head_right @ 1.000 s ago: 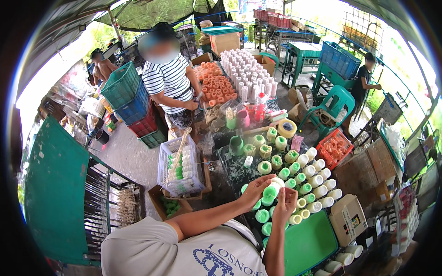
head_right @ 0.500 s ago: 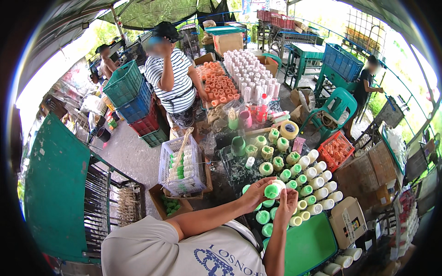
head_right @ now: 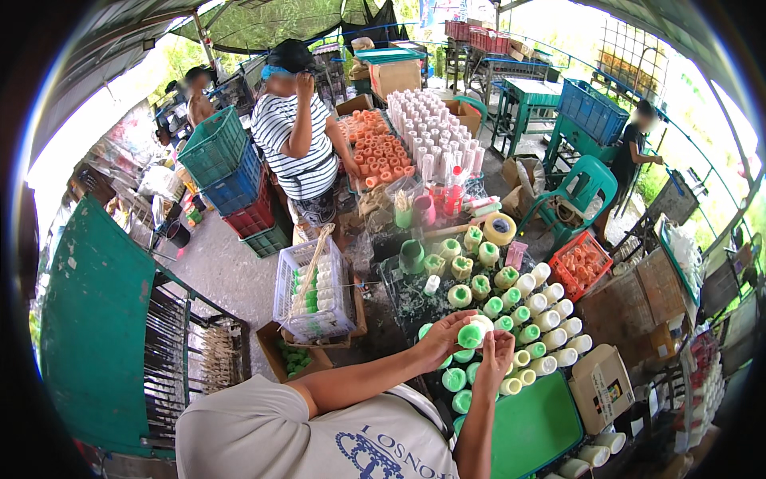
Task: The person assembles small cylindrical candles by inserting wicks into green-topped holders and trimming the wicks with a small blade. They handle the candles one at a time, place them into a green tray, and occasionally wipe the tray surface.
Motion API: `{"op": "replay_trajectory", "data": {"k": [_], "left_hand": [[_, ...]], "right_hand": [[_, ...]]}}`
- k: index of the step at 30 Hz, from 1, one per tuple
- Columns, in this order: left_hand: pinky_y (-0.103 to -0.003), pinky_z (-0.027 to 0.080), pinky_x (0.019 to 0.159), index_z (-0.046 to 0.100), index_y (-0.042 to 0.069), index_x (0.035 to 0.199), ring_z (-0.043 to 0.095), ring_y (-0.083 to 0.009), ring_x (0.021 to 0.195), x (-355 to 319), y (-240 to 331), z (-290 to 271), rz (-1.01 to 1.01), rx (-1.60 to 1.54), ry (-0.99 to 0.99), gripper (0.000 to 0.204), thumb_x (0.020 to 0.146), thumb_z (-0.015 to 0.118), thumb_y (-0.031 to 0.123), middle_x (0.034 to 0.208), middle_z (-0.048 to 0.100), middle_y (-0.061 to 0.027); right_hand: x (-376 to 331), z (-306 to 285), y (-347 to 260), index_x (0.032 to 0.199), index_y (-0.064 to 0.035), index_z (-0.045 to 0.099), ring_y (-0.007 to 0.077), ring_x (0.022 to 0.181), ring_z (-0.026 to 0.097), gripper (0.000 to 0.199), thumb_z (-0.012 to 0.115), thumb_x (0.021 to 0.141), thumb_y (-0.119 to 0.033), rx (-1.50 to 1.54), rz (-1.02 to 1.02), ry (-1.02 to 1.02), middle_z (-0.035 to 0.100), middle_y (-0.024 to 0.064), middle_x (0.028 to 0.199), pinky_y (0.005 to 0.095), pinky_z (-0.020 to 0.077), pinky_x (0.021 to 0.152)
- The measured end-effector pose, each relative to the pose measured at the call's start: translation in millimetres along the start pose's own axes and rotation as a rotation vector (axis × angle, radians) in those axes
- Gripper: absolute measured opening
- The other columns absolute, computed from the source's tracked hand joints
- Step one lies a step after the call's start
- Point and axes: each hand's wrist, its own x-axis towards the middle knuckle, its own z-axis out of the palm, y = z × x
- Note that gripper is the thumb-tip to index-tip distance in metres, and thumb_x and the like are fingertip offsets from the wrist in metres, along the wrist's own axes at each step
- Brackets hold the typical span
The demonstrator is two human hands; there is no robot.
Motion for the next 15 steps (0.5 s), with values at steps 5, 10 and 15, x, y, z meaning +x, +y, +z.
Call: {"op": "replay_trajectory", "data": {"k": [5,10,15], "left_hand": [[-0.036,0.056,0.103,0.055,0.012,0.148,0.064,-0.0155,0.123,-2.5,-2.2,-5.3,0.053,-0.038,-0.091,0.053,0.103,0.07,0.034,0.137,0.065,-0.0037],[-0.03,0.056,0.097,0.056,0.012,0.149,0.064,-0.0106,0.12,-2.9,6.8,5.5,0.071,0.124,-0.085,0.05,0.105,0.069,0.032,0.136,0.066,-0.0019],[-0.019,0.052,0.074,0.065,0.011,0.143,0.064,0.0002,0.093,-3.7,5.1,19.1,0.182,0.353,0.054,0.042,0.108,0.064,0.034,0.114,0.074,0.0049]], "right_hand": [[-2.6,-0.4,-3.1,0.105,-0.0046,0.06,0.0073,0.086,0.059,0.015,0.066,0.107,-0.018,0.073,0.054,0.029,0.062,0.0008,0.099,0.0229,0.0476,0.073],[3.2,-6.8,-0.6,0.109,0.0013,0.063,0.0072,0.089,0.06,0.018,0.063,0.108,-0.017,-0.163,-0.159,0.053,0.064,0.0025,0.1,0.0227,0.0489,0.078],[-8.0,3.9,-13.7,0.111,0.0038,0.064,0.0075,0.091,0.06,0.021,0.06,0.11,-0.017,-0.262,-0.184,0.116,0.065,0.0031,0.099,0.0229,0.049,0.077]]}}
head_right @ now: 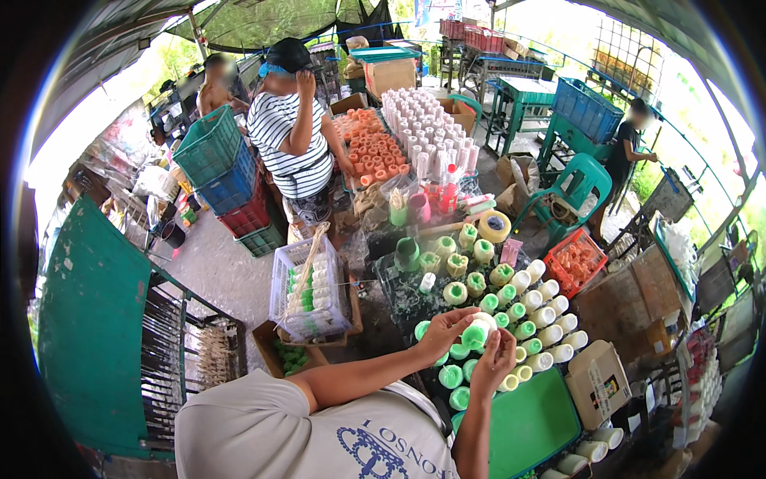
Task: The person assembles small cylindrical candles by inserting wicks into green-topped holders and trimming the wicks with a small blade. They handle the candles one at a time, place them into a green tray, and occasionally wipe the tray surface.
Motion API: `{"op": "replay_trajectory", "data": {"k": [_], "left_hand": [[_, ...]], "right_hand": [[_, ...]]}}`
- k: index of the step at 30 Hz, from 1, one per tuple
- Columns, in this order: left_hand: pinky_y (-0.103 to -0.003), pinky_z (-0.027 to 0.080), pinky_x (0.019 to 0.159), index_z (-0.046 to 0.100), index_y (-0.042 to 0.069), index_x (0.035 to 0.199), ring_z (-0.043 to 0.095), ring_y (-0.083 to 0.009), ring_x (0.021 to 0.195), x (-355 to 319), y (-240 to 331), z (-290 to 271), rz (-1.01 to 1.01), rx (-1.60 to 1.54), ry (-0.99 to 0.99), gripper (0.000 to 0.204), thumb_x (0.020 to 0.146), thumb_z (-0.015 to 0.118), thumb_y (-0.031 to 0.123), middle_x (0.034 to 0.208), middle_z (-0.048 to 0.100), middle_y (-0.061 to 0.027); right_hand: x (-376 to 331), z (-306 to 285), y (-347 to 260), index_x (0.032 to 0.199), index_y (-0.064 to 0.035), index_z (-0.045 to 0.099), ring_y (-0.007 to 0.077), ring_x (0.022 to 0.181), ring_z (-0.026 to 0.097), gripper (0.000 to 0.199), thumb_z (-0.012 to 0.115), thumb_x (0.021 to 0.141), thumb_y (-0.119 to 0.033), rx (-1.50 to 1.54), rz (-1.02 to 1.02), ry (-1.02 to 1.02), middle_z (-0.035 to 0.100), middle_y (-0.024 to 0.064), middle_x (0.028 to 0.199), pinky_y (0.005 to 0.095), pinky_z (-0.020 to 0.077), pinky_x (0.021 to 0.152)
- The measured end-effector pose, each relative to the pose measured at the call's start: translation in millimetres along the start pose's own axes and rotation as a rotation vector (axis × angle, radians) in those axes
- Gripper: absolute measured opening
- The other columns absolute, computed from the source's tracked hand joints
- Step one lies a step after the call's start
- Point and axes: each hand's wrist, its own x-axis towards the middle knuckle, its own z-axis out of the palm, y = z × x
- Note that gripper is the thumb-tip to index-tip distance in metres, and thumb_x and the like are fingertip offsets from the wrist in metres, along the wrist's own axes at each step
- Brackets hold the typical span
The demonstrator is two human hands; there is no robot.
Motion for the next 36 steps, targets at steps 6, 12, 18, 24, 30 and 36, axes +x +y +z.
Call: {"op": "replay_trajectory", "data": {"k": [6,12,18,24,30,36], "left_hand": [[-0.017,0.044,0.061,0.073,0.007,0.133,0.055,0.0016,0.072,1.4,-2.6,5.1,0.096,0.036,0.054,0.038,0.108,0.064,0.035,0.094,0.07,0.0084],[-0.023,0.056,0.083,0.065,0.007,0.141,0.067,-0.0052,0.096,0.7,-3.5,5.8,-0.032,-0.108,0.05,0.043,0.109,0.062,0.035,0.112,0.072,0.0015],[-0.033,0.053,0.105,0.053,0.01,0.151,0.064,-0.0153,0.124,5.4,-11.6,-3.9,-0.113,-0.459,-0.107,0.049,0.107,0.065,0.029,0.138,0.065,-0.0063],[-0.035,0.051,0.109,0.052,0.004,0.151,0.064,-0.0194,0.126,2.6,-7.5,4.5,-0.094,-0.403,-0.191,0.049,0.107,0.065,0.021,0.14,0.064,-0.0091],[-0.026,0.056,0.085,0.069,-0.002,0.132,0.068,-0.01,0.097,21.3,-7.4,-6.8,0.269,0.161,0.022,0.037,0.113,0.055,0.026,0.112,0.075,-0.0071],[-0.028,0.056,0.074,0.072,0.0,0.114,0.068,-0.01,0.084,18.1,-9.5,1.9,0.213,0.27,0.087,0.03,0.114,0.053,0.023,0.098,0.074,-0.0061]], "right_hand": [[1.0,-2.6,4.0,0.112,0.0021,0.063,0.0065,0.084,0.056,0.021,0.06,0.11,-0.018,-0.147,-0.08,0.016,0.062,0.0008,0.096,0.0221,0.0464,0.073],[6.9,-6.4,21.7,0.109,-0.001,0.064,0.0112,0.091,0.062,0.019,0.06,0.109,-0.019,0.055,0.015,-0.052,0.066,0.0041,0.099,0.0262,0.05,0.081],[2.4,-1.7,1.7,0.116,-0.0035,0.061,0.0121,0.1,0.066,0.016,0.064,0.107,-0.017,0.478,0.281,-0.091,0.066,0.004,0.111,0.0248,0.0525,0.087],[5.2,-19.6,16.2,0.116,-0.0019,0.062,0.0116,0.101,0.064,0.013,0.065,0.104,-0.007,0.463,0.244,-0.044,0.065,0.0035,0.109,0.026,0.051,0.093],[8.1,1.6,13.6,0.107,0.0016,0.066,0.0219,0.08,0.063,0.017,0.06,0.106,-0.014,-0.219,-0.097,-0.002,0.067,0.0149,0.088,0.0363,0.051,0.074],[-0.2,-4.2,31.8,0.109,0.0004,0.062,0.0071,0.086,0.053,0.024,0.055,0.112,-0.022,-0.099,0.054,0.035,0.062,-0.0002,0.095,0.0233,0.0458,0.076]]}}
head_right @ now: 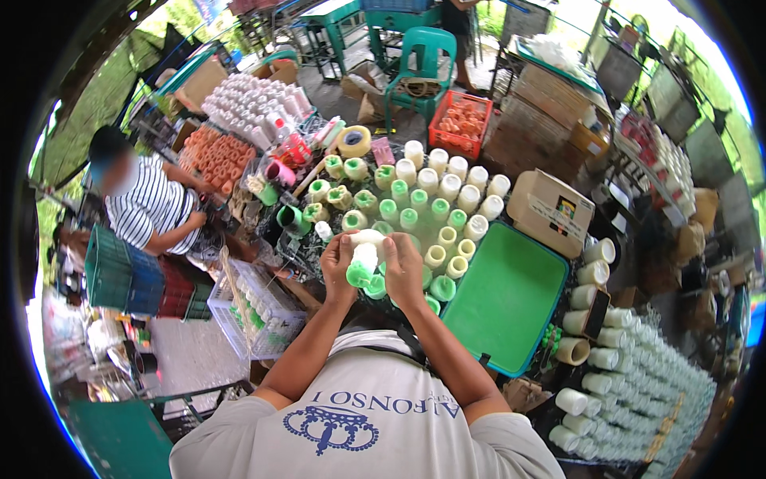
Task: The person assembles small cylindrical candles by inserting wicks into green-topped holders and trimming the wicks with a small blade. They handle the candles one at a time, place them into a green tray, and occasionally wipe the tray surface.
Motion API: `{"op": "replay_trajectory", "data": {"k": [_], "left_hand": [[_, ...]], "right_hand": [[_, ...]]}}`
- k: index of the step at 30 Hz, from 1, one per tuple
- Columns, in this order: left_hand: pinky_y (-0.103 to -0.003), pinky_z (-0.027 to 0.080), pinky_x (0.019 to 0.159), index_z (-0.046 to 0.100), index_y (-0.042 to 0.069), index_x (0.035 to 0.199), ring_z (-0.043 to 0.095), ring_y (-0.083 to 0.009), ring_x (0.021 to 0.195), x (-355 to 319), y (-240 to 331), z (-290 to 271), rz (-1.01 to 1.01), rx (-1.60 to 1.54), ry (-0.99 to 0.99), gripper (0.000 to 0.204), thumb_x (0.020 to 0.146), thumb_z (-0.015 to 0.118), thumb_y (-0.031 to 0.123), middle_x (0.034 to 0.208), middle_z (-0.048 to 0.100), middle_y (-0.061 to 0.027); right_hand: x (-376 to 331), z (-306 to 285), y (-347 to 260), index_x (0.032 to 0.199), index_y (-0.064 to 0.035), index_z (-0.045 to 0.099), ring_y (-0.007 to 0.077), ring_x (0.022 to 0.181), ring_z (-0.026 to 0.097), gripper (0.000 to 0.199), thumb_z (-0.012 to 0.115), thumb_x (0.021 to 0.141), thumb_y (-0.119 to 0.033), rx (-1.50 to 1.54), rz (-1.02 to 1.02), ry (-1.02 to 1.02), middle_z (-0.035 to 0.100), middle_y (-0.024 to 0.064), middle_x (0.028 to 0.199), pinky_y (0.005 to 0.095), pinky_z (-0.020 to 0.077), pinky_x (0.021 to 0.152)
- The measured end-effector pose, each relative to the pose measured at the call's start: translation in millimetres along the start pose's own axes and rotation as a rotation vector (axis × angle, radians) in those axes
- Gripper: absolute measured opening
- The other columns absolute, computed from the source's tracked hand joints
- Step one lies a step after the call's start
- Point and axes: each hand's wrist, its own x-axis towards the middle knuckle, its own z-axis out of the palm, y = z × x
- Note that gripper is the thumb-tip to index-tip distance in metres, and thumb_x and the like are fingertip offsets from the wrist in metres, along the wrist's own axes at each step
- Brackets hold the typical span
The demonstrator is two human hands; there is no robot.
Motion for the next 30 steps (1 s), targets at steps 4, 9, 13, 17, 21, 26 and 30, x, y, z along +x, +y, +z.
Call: {"op": "replay_trajectory", "data": {"k": [4,9,13,17,21,26,30], "left_hand": [[-0.03,0.059,0.076,0.068,0.001,0.114,0.07,-0.0142,0.087,6.9,-21.5,-3.4,-0.177,-0.155,-0.001,0.032,0.115,0.048,0.025,0.102,0.072,-0.008],[-0.034,0.063,0.078,0.06,0.002,0.122,0.072,-0.02,0.093,16.1,-14.2,-5.4,-0.436,-0.358,-0.158,0.036,0.116,0.041,0.033,0.112,0.07,-0.0113],[-0.035,0.062,0.081,0.06,0.003,0.121,0.072,-0.0187,0.092,28.0,-12.9,-7.7,-0.505,-0.396,-0.284,0.033,0.117,0.038,0.028,0.11,0.069,-0.0098],[-0.036,0.064,0.079,0.059,0.003,0.121,0.073,-0.0217,0.09,39.0,-14.8,-5.0,-0.621,-0.466,-0.282,0.034,0.116,0.036,0.026,0.109,0.07,-0.0113],[-0.04,0.064,0.081,0.061,0.001,0.124,0.074,-0.0245,0.091,49.2,-21.2,-1.4,-0.747,-0.516,-0.25,0.035,0.115,0.037,0.024,0.111,0.071,-0.0129],[-0.041,0.064,0.082,0.065,-0.001,0.125,0.074,-0.0252,0.09,63.8,-42.8,-6.2,-0.9,-0.478,-0.204,0.034,0.112,0.042,0.02,0.112,0.073,-0.0142],[-0.041,0.064,0.083,0.063,-0.004,0.128,0.074,-0.0266,0.092,72.1,-65.1,-10.2,-0.917,-0.551,-0.301,0.032,0.109,0.046,0.015,0.114,0.072,-0.0151]], "right_hand": [[2.0,1.3,14.6,0.107,0.003,0.062,0.0143,0.088,0.058,0.026,0.054,0.112,-0.021,0.165,0.084,0.007,0.065,0.0079,0.094,0.0316,0.0489,0.081],[1.6,1.7,10.3,0.107,0.0019,0.062,0.0119,0.087,0.056,0.026,0.052,0.113,-0.022,0.175,0.132,0.016,0.063,0.0045,0.093,0.0296,0.0482,0.08],[9.0,2.5,19.6,0.106,0.0018,0.062,0.0121,0.086,0.055,0.028,0.052,0.113,-0.023,0.174,0.12,0.048,0.062,0.0041,0.091,0.0296,0.0481,0.079],[14.3,5.8,16.3,0.104,0.0013,0.062,0.0114,0.085,0.053,0.031,0.049,0.114,-0.026,0.143,0.146,0.055,0.06,0.0031,0.089,0.0298,0.0477,0.078],[23.1,7.5,22.3,0.101,-0.0017,0.06,0.0093,0.081,0.05,0.034,0.047,0.115,-0.029,0.175,0.177,0.026,0.057,0.0004,0.086,0.0282,0.0452,0.074],[33.1,11.3,17.1,0.097,-0.0051,0.058,0.0068,0.076,0.045,0.035,0.045,0.116,-0.031,0.087,0.139,0.006,0.053,-0.0034,0.082,0.0252,0.0413,0.067],[40.2,7.3,23.4,0.101,0.0002,0.059,0.0136,0.077,0.051,0.036,0.047,0.115,-0.03,-0.034,0.136,0.029,0.058,0.005,0.082,0.0334,0.0463,0.071]]}}
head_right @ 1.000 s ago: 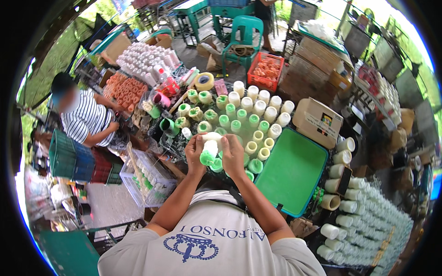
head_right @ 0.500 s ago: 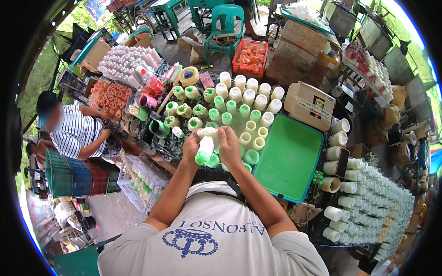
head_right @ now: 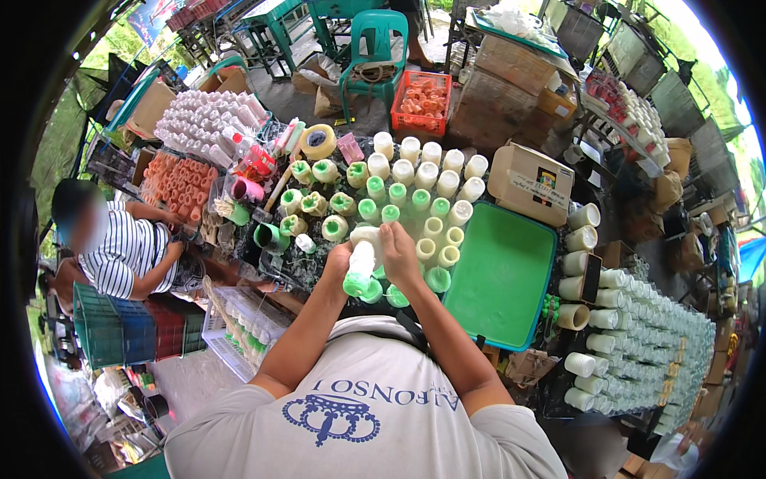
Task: The person assembles small cylindrical candles by inserting wicks into green-topped holders and trimming the wicks with a small blade. They handle the candles one at a time, place them into a green tray, and occasionally wipe the tray surface.
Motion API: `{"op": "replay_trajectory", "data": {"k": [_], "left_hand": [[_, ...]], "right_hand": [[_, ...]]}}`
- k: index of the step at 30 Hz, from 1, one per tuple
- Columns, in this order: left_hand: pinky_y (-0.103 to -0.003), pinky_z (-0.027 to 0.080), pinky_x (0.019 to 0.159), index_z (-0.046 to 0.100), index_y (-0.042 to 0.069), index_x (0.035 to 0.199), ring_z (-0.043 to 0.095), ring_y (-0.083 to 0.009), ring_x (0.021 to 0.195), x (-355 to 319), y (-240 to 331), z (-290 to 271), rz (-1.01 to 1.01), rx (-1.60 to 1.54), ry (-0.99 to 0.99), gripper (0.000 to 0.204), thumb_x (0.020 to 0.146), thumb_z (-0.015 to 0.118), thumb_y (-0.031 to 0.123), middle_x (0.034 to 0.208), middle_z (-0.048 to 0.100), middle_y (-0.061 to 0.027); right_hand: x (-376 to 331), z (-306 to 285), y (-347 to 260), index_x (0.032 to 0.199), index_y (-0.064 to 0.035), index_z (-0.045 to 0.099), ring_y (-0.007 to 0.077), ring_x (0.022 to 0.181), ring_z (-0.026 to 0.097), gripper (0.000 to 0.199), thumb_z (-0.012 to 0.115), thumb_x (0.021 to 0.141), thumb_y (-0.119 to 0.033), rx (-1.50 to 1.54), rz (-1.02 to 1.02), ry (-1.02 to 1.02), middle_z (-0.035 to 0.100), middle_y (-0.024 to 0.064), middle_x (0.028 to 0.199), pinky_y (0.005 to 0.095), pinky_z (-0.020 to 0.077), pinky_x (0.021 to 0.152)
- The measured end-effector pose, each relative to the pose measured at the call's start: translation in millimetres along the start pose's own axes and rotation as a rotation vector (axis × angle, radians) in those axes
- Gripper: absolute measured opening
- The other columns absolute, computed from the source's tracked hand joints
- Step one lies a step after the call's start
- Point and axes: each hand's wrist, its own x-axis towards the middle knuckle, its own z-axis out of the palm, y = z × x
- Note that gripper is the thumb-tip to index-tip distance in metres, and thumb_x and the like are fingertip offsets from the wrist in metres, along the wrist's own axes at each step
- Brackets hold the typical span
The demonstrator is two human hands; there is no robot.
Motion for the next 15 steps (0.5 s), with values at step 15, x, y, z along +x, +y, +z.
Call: {"op": "replay_trajectory", "data": {"k": [15], "left_hand": [[-0.049,0.064,0.088,0.061,-0.002,0.132,0.073,-0.029,0.099,15.3,4.3,8.1,-0.035,0.089,0.048,0.034,0.112,0.045,0.021,0.119,0.07,-0.0147]], "right_hand": [[14.5,-7.9,-24.7,0.095,-0.0064,0.061,0.0354,0.085,0.062,0.022,0.052,0.108,-0.021,-0.671,-0.381,0.109,0.064,0.0133,0.082,0.0478,0.0391,0.089]]}}
